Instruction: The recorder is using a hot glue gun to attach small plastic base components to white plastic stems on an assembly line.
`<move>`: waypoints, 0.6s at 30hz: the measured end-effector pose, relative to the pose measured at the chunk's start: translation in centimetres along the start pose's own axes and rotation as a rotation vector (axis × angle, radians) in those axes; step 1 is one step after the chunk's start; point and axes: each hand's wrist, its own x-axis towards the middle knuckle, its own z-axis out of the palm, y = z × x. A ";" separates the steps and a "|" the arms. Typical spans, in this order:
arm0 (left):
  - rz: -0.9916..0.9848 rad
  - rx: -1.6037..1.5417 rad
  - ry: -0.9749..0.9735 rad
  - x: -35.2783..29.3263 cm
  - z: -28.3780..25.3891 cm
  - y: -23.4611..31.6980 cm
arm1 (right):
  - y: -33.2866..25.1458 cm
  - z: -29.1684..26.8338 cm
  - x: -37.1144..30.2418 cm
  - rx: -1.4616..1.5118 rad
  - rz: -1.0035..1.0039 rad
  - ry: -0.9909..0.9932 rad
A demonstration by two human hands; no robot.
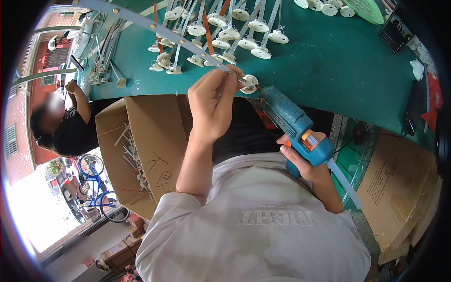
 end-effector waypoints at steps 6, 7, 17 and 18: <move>0.200 0.205 -0.155 1.1 -0.8 0.2 | -0.6 0.3 0.1 -0.037 -0.126 -0.038; 0.188 0.156 -0.170 1.0 -0.7 0.1 | -0.7 0.3 0.2 -0.064 -0.155 -0.063; 0.184 0.272 -0.269 2.8 -1.0 0.1 | -0.1 0.5 0.7 0.143 0.056 0.012; 0.176 0.267 -0.265 2.6 -0.9 0.1 | -0.1 0.5 0.6 0.155 0.084 0.010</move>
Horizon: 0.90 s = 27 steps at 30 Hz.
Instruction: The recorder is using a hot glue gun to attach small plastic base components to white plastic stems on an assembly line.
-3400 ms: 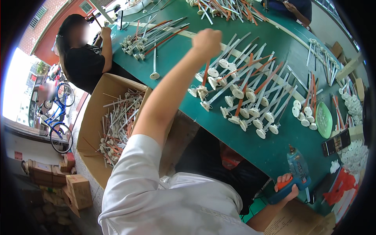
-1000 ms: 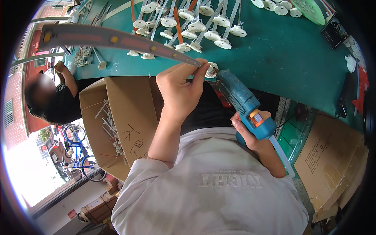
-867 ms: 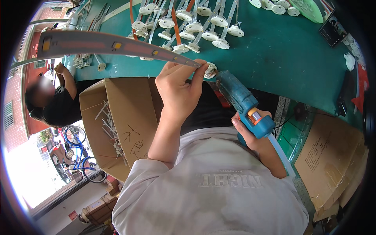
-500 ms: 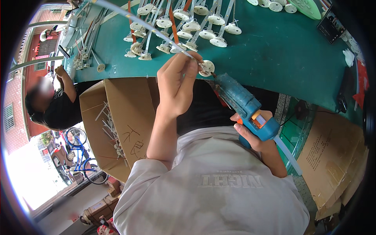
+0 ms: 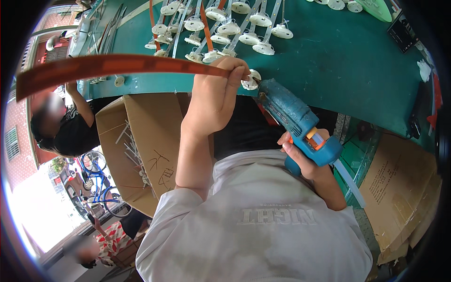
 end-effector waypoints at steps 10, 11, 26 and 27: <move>-0.003 -0.026 0.012 -0.3 0.3 0.0 | 0.2 -0.3 0.7 -0.118 -0.090 -0.047; -0.008 -0.028 0.021 -0.3 0.3 0.0 | 0.1 -0.2 0.6 -0.105 -0.079 -0.046; -0.018 -0.026 0.025 -0.2 0.3 0.1 | 0.3 -0.2 0.4 -0.423 -0.518 -0.078; -0.020 -0.035 0.032 -0.2 0.4 0.1 | 0.3 -0.2 0.5 -0.458 -0.575 -0.071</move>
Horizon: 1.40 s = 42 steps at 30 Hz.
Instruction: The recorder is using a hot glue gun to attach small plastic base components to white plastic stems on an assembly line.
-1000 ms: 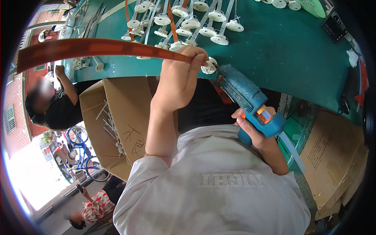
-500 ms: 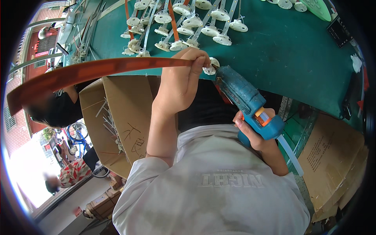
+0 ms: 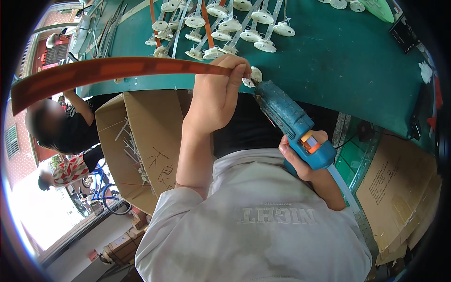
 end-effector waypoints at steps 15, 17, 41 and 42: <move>0.026 0.041 -0.002 0.3 0.0 0.1 | -0.8 0.4 -0.3 0.209 0.382 0.039; 0.017 0.037 -0.004 0.3 0.0 0.1 | -0.9 0.2 -0.3 0.227 0.428 0.033; 0.031 0.037 0.009 0.4 0.0 0.1 | -1.1 -0.1 1.0 0.158 0.347 0.017; 0.026 0.034 0.013 0.4 0.0 0.1 | -1.0 -0.1 1.0 0.157 0.348 0.017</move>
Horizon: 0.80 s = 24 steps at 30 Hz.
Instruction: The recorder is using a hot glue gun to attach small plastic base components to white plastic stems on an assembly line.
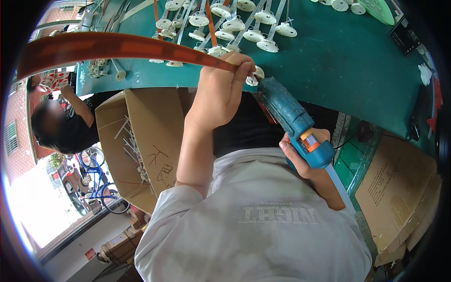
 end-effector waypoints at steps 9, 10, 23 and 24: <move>0.023 0.005 0.008 0.0 0.2 -0.2 | -0.2 0.0 -0.4 -0.056 -0.050 -0.017; 0.023 0.005 0.008 -0.1 0.2 -0.1 | -0.4 0.0 -0.4 -0.083 -0.045 -0.026; 0.007 -0.004 0.014 -0.2 0.3 -0.2 | 0.1 0.8 -1.3 -0.185 -0.030 0.003; -0.003 -0.018 0.023 -0.2 0.3 -0.2 | 0.0 0.7 -1.2 -0.187 -0.033 0.004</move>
